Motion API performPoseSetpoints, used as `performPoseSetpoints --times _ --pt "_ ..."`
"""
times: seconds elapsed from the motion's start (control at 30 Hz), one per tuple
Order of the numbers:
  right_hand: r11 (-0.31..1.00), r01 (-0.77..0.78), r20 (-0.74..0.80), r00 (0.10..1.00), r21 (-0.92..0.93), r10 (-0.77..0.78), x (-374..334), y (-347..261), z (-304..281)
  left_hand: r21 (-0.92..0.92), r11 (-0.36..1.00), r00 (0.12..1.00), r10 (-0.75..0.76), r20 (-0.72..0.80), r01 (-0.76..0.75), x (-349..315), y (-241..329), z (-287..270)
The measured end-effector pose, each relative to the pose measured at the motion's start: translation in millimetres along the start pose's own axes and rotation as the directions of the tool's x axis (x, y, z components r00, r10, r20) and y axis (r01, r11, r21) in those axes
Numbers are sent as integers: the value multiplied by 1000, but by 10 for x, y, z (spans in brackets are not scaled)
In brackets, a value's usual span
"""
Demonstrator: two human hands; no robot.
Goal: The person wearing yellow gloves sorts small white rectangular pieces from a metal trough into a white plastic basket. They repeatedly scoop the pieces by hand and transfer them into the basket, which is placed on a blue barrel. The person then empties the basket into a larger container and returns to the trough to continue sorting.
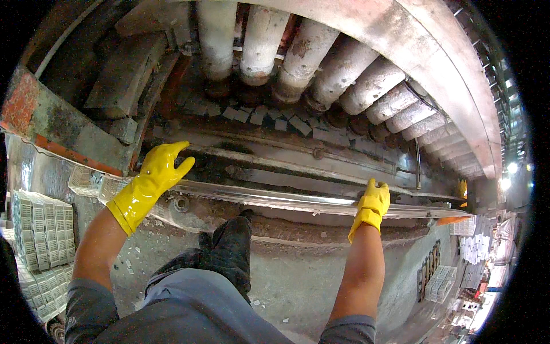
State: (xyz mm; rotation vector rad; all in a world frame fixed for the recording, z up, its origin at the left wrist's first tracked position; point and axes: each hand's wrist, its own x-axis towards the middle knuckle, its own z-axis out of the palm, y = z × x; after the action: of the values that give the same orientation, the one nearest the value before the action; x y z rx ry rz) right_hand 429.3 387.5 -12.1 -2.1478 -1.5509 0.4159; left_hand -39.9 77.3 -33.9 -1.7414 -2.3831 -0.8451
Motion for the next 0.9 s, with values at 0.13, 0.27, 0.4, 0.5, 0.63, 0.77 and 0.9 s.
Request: performPoseSetpoints --times 0.13,0.27,0.4,0.5,0.63,0.77,0.9 --pt "1000 -16 3 1000 6 16 -6 80 -24 -17 1000 1000 -2 2 2 -48 56 -26" --pt "998 -6 8 1000 67 5 -68 108 -24 -8 1000 1000 -12 17 12 -106 75 -50" --pt "999 13 -6 1000 -32 -13 -52 151 -13 3 1000 1000 -6 7 6 -151 76 -60" --pt "966 136 -113 980 -218 -163 390 688 171 -23 1000 1000 14 -1 -14 -139 106 -53" --pt "959 141 -93 981 -245 -168 328 777 186 -23 1000 1000 11 4 -11 -290 125 -89" --pt "1000 -6 33 999 -17 7 -273 407 -186 -22 1000 1000 17 15 -16 -473 202 -131" --pt "996 77 -24 997 -47 -78 -233 763 -165 -44 999 999 32 11 -32 -637 256 -158"
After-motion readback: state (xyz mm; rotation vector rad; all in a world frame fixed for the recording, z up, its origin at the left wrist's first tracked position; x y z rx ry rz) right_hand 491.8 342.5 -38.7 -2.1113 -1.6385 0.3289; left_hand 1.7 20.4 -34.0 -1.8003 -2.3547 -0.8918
